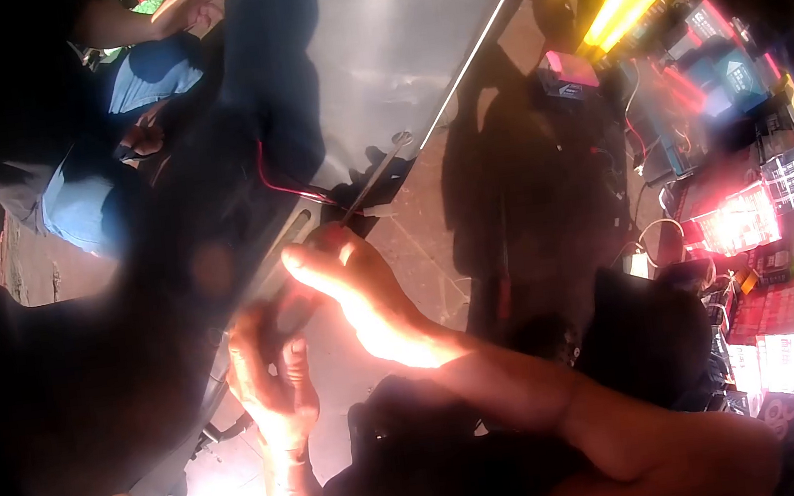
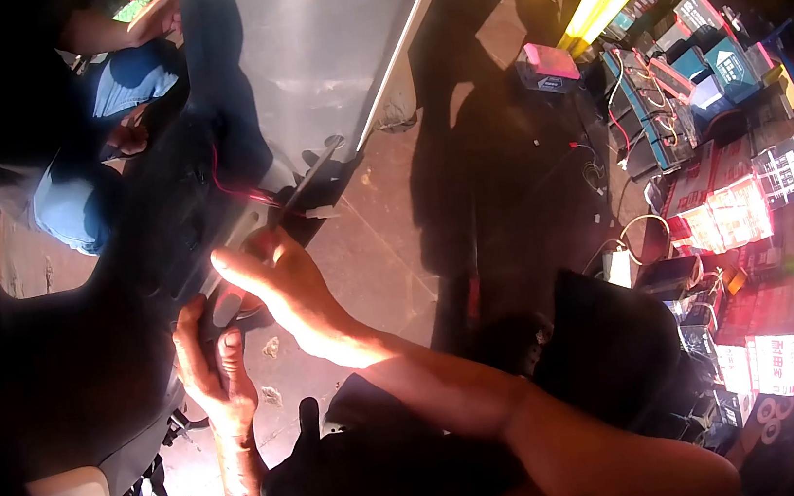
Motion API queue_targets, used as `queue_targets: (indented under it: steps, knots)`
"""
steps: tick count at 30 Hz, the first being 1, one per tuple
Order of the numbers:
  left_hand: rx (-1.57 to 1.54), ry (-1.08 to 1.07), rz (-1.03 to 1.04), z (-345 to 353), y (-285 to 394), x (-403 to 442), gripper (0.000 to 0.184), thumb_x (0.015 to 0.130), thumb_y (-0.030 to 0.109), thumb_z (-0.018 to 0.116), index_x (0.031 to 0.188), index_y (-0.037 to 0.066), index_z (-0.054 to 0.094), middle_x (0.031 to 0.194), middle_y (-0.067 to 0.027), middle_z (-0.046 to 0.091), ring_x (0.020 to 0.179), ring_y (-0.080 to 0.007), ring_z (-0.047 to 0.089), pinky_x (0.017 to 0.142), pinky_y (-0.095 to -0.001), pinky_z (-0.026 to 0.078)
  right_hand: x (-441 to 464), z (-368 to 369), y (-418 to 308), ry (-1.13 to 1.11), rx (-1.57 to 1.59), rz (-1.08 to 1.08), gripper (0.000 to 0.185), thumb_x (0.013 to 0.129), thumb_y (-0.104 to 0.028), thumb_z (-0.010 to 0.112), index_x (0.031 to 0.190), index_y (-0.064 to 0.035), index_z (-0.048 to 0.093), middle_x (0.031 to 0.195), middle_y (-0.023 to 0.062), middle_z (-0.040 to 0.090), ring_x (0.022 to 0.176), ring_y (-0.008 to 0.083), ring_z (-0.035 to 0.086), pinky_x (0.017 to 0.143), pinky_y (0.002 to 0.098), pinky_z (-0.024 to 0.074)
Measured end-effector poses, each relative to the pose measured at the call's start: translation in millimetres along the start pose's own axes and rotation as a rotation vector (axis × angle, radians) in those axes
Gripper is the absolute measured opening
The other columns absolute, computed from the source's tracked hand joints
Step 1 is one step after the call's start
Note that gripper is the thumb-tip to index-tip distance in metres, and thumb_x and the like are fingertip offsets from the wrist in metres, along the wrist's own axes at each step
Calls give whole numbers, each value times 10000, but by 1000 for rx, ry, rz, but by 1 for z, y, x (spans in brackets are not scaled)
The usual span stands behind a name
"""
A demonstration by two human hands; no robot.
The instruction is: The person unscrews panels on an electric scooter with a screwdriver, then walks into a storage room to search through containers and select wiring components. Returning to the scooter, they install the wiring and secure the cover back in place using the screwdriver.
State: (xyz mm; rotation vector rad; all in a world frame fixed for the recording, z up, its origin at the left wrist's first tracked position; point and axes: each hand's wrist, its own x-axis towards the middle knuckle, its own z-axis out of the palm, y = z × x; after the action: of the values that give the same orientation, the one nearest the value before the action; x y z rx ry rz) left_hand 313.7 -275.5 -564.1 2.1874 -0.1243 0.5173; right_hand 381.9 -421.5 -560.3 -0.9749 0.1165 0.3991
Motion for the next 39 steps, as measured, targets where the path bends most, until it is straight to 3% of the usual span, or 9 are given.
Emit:
queue_targets:
  steps: [4, 9, 12, 17, 25, 29, 32, 36, 39]
  knots:
    - [-425, -40, -447, -4, 29, 5, 548, 999, 510, 477, 1017, -14, 639, 630, -12, 524, 490, -43, 439, 437, -208, 323, -14, -12, -1, -313, 465, -3, 426, 964, -152, 585, 1347, -18, 452, 1224, 132, 624, 1229, 236, 558, 1071, 375, 387]
    - [-122, 128, 93, 13, 15, -6, 580, 933, 378, 657, 1275, -13, 398, 1098, -136, 515, 992, -225, 493, 887, -399, 393, -15, -4, -3, -37, 153, -91, 310, 909, -228, 718, 1092, -3, 612, 915, 38, 626, 821, 127, 659, 674, 234, 531]
    - [129, 26, 322, 7, 6, -2, 513, 946, 333, 645, 1250, -15, 424, 1024, -118, 540, 911, -209, 507, 836, -384, 419, -8, -2, -5, 100, -128, -42, 306, 908, -258, 717, 1046, -7, 612, 844, 11, 603, 668, 99, 595, 638, 232, 524]
    - [-314, 171, -205, 22, 7, 11, 297, 1040, 281, 477, 971, 6, 562, 735, -17, 530, 472, -33, 344, 417, -199, 269, -9, -23, 2, -287, 413, -51, 358, 978, -164, 567, 1317, -84, 488, 1177, 74, 568, 1134, 159, 561, 946, 343, 481]
    - [-47, -62, 41, 0, -7, -14, 516, 964, 290, 615, 1314, -32, 414, 1254, -168, 478, 1170, -272, 523, 995, -341, 412, -9, -13, -6, -1, -79, -46, 484, 893, -379, 714, 1125, -3, 518, 972, 92, 599, 785, 129, 615, 715, 290, 521]
    - [-573, 105, -478, 13, 17, 12, 515, 995, 478, 508, 1063, -22, 612, 538, -11, 443, 379, -53, 320, 353, -223, 288, -9, -5, -3, 0, 55, -113, 465, 908, -342, 689, 1176, -7, 509, 1000, 89, 592, 877, 154, 615, 779, 311, 522]
    - [-350, 12, -384, 4, 12, 7, 559, 993, 527, 484, 1095, -13, 588, 585, -28, 508, 452, -77, 433, 434, -225, 366, -13, -8, -5, -204, 325, -108, 398, 946, -255, 645, 1235, -26, 495, 1036, 97, 595, 960, 183, 612, 848, 331, 520]
    - [-176, 88, 85, 11, 0, -3, 647, 974, 419, 580, 1411, 17, 324, 1343, -141, 410, 1043, -205, 543, 861, -349, 484, -13, -3, 0, -55, 108, -206, 321, 940, -195, 653, 1177, -34, 510, 1024, 100, 597, 919, 160, 612, 778, 305, 516]
    - [-105, 197, 71, 19, -9, -5, 596, 970, 428, 590, 1354, 12, 405, 1198, -124, 531, 927, -169, 568, 786, -313, 487, -9, -8, 1, -38, -12, -169, 358, 950, -214, 639, 1214, -40, 471, 1065, 94, 576, 982, 143, 585, 808, 306, 496]
